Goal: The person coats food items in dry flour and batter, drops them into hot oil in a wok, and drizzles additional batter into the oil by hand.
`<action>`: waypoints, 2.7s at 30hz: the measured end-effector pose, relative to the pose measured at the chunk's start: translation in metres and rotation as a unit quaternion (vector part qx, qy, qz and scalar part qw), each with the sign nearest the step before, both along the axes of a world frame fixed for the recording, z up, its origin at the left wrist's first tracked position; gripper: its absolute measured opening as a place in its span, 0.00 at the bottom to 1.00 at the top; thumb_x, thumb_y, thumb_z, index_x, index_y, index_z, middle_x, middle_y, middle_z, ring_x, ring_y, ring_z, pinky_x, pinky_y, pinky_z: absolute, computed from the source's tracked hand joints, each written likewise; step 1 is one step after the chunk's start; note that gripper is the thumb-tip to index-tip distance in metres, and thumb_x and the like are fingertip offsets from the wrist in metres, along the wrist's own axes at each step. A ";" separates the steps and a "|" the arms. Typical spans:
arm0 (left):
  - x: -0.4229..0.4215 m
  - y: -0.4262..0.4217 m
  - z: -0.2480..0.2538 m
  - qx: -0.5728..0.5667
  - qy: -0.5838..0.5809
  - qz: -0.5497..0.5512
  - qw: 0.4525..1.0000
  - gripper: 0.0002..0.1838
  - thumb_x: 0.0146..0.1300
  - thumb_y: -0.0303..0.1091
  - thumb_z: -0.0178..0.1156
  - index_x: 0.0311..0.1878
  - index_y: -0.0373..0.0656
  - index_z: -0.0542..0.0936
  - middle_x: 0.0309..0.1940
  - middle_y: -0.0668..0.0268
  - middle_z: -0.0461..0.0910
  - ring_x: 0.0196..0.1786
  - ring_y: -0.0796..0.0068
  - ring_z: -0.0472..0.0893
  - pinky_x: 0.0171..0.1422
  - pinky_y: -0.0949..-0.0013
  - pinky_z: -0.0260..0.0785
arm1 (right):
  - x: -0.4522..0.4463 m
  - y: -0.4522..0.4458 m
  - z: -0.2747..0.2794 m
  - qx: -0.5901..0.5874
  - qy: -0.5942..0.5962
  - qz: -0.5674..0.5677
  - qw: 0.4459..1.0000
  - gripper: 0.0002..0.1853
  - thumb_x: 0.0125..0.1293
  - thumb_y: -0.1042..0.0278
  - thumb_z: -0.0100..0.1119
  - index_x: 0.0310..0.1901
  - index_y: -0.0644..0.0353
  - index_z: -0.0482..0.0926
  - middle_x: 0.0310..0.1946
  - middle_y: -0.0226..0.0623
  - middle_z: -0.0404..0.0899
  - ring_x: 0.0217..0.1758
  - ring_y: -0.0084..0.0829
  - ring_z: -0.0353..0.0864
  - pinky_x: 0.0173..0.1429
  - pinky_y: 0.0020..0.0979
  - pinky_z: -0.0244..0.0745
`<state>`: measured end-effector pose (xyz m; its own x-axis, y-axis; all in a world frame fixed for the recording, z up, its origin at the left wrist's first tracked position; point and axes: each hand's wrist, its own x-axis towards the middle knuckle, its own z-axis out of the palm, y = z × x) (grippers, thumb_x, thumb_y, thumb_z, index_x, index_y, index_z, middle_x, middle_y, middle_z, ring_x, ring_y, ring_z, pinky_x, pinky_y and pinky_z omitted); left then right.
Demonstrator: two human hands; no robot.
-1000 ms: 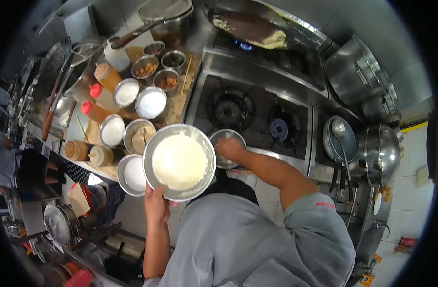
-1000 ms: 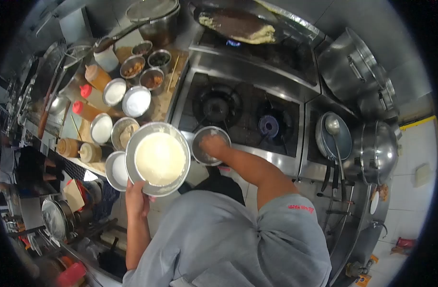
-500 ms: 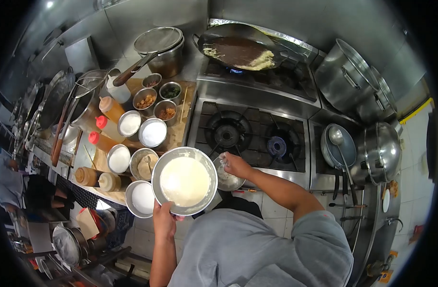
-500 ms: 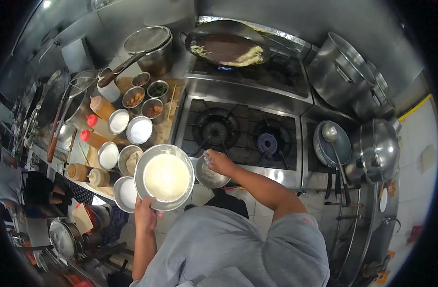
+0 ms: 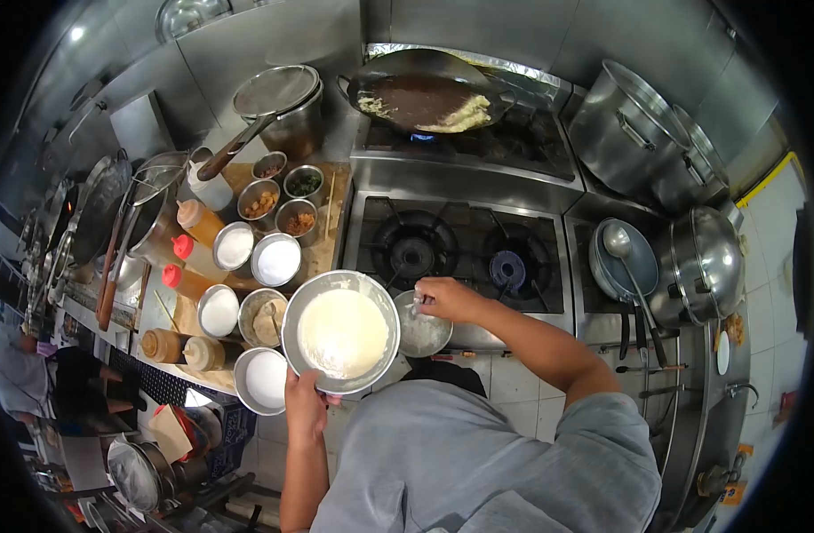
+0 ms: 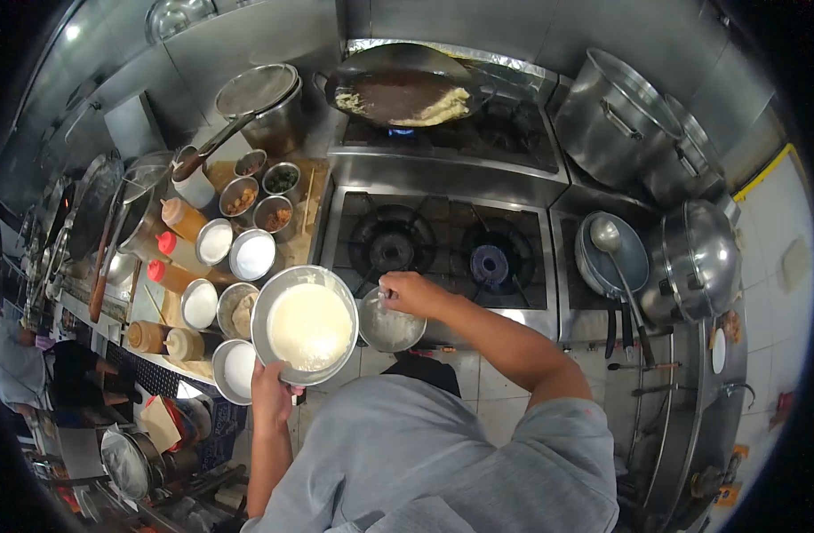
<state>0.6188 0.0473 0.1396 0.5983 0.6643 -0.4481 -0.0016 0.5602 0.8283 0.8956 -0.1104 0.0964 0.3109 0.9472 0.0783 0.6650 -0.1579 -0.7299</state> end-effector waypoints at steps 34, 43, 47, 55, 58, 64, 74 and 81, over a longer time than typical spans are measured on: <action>0.005 0.013 -0.002 0.002 0.063 0.029 0.998 0.19 0.60 0.26 0.46 0.56 0.35 0.66 0.26 0.59 0.77 0.15 0.75 0.73 0.15 0.77 0.65 | -0.043 0.018 -0.130 -0.035 -0.266 -0.094 0.959 0.20 0.48 0.65 0.63 0.45 0.57 0.74 0.40 0.36 0.72 0.48 0.39 0.74 0.44 0.41 0.74; 0.005 0.007 -0.010 -0.001 0.047 0.022 0.999 0.19 0.60 0.26 0.45 0.56 0.34 0.66 0.29 0.58 0.78 0.17 0.75 0.76 0.15 0.77 0.67 | -0.020 0.015 -0.111 0.011 -0.115 -0.081 0.990 0.13 0.51 0.69 0.62 0.38 0.60 0.76 0.36 0.42 0.72 0.42 0.42 0.76 0.43 0.39 0.73; 0.010 0.004 -0.008 -0.006 0.055 0.018 0.998 0.20 0.60 0.25 0.45 0.57 0.34 0.66 0.29 0.58 0.79 0.17 0.75 0.75 0.15 0.78 0.67 | -0.005 0.008 -0.056 0.007 0.019 -0.062 0.998 0.14 0.51 0.69 0.66 0.39 0.60 0.76 0.33 0.43 0.72 0.36 0.44 0.77 0.41 0.38 0.73; 0.015 0.004 -0.009 0.003 0.041 -0.005 0.999 0.21 0.60 0.25 0.44 0.58 0.35 0.65 0.31 0.57 0.78 0.17 0.74 0.75 0.15 0.78 0.66 | 0.012 0.003 0.058 -0.040 0.033 -0.036 0.998 0.09 0.53 0.70 0.63 0.35 0.60 0.77 0.30 0.37 0.78 0.32 0.30 0.79 0.38 0.30 0.73; 0.015 0.008 -0.016 0.006 0.036 -0.024 0.999 0.21 0.59 0.27 0.46 0.57 0.35 0.65 0.32 0.56 0.79 0.19 0.73 0.78 0.16 0.77 0.69 | 0.012 0.003 0.104 -0.057 0.062 -0.028 0.996 0.14 0.55 0.73 0.60 0.45 0.59 0.77 0.29 0.32 0.78 0.30 0.21 0.77 0.37 0.26 0.72; 0.022 0.009 -0.027 0.004 0.041 -0.039 0.998 0.20 0.58 0.28 0.46 0.55 0.37 0.65 0.32 0.56 0.79 0.19 0.72 0.78 0.16 0.76 0.70 | 0.012 0.015 0.189 0.000 -0.087 0.027 0.996 0.11 0.55 0.74 0.59 0.41 0.63 0.78 0.32 0.31 0.78 0.33 0.18 0.75 0.38 0.24 0.71; 0.030 -0.001 -0.019 0.003 0.051 -0.064 0.997 0.24 0.58 0.28 0.45 0.60 0.41 0.63 0.33 0.58 0.78 0.20 0.74 0.78 0.16 0.76 0.68 | -0.030 0.057 0.235 0.023 0.053 0.005 0.998 0.10 0.59 0.75 0.56 0.43 0.63 0.75 0.29 0.27 0.75 0.30 0.15 0.72 0.34 0.20 0.68; 0.029 0.002 -0.019 -0.005 0.029 -0.078 0.997 0.25 0.59 0.28 0.46 0.61 0.40 0.62 0.33 0.57 0.78 0.19 0.72 0.78 0.15 0.76 0.69 | -0.042 0.074 0.086 0.028 -0.047 0.007 0.998 0.13 0.55 0.73 0.57 0.44 0.59 0.74 0.28 0.49 0.77 0.34 0.49 0.80 0.38 0.42 0.74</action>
<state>0.6474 0.0489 0.1211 0.6664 0.5607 -0.4915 0.1335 0.5588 0.8185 0.8537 -0.0360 0.1821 0.2860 0.9447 0.1603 0.7335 -0.1081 -0.6711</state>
